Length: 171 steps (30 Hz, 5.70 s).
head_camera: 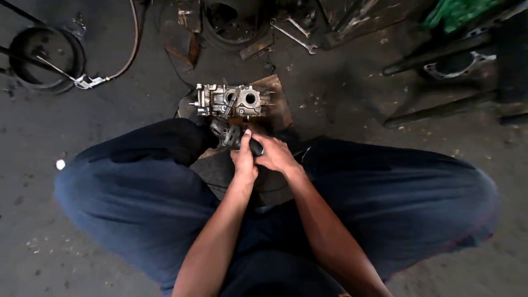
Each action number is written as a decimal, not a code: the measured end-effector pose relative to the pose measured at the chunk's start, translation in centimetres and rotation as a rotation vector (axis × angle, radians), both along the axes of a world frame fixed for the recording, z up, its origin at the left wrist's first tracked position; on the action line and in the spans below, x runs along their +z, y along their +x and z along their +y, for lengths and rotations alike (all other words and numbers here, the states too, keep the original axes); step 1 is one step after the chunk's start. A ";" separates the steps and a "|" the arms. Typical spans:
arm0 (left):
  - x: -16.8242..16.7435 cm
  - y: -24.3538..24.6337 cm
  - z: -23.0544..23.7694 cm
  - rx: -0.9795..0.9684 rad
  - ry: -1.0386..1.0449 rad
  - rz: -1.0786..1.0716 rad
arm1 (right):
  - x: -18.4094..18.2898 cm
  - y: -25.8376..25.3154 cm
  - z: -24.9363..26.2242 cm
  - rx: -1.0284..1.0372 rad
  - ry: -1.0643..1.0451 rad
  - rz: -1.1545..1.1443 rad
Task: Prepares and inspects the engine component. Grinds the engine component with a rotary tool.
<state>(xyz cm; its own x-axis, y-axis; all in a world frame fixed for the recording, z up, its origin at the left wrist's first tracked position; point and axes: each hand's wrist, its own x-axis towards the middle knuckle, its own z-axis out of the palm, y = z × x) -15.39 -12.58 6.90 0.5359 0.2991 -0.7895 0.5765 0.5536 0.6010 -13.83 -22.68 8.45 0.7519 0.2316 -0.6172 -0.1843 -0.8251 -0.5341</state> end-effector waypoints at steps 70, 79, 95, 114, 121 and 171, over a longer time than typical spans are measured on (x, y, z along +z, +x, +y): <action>1.6 1.7 9.5 -0.175 0.266 -0.087 | 2.6 -0.2 10.1 -0.101 0.035 0.021; 1.4 0.7 9.4 -0.116 0.218 -0.090 | 2.8 -1.0 10.2 -0.064 0.001 0.014; 1.0 1.7 8.4 -0.106 0.222 -0.103 | 2.3 0.1 9.3 -0.068 -0.014 -0.008; 1.5 0.6 8.6 -0.081 0.181 -0.075 | 3.5 -0.6 9.6 -0.049 -0.033 0.038; 2.3 0.5 8.9 -0.107 0.243 -0.077 | 3.3 -1.0 9.8 -0.070 0.032 0.035; 3.1 2.8 -1.5 -0.932 0.629 -0.172 | -2.4 -2.5 1.1 -1.026 0.759 -0.053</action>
<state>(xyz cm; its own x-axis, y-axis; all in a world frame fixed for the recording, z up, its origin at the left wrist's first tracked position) -12.55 -14.07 10.00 0.8439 0.0441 -0.5348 0.4886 -0.4750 0.7318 -16.30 -21.58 6.06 0.8142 -0.1875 -0.5494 -0.5171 0.1959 -0.8332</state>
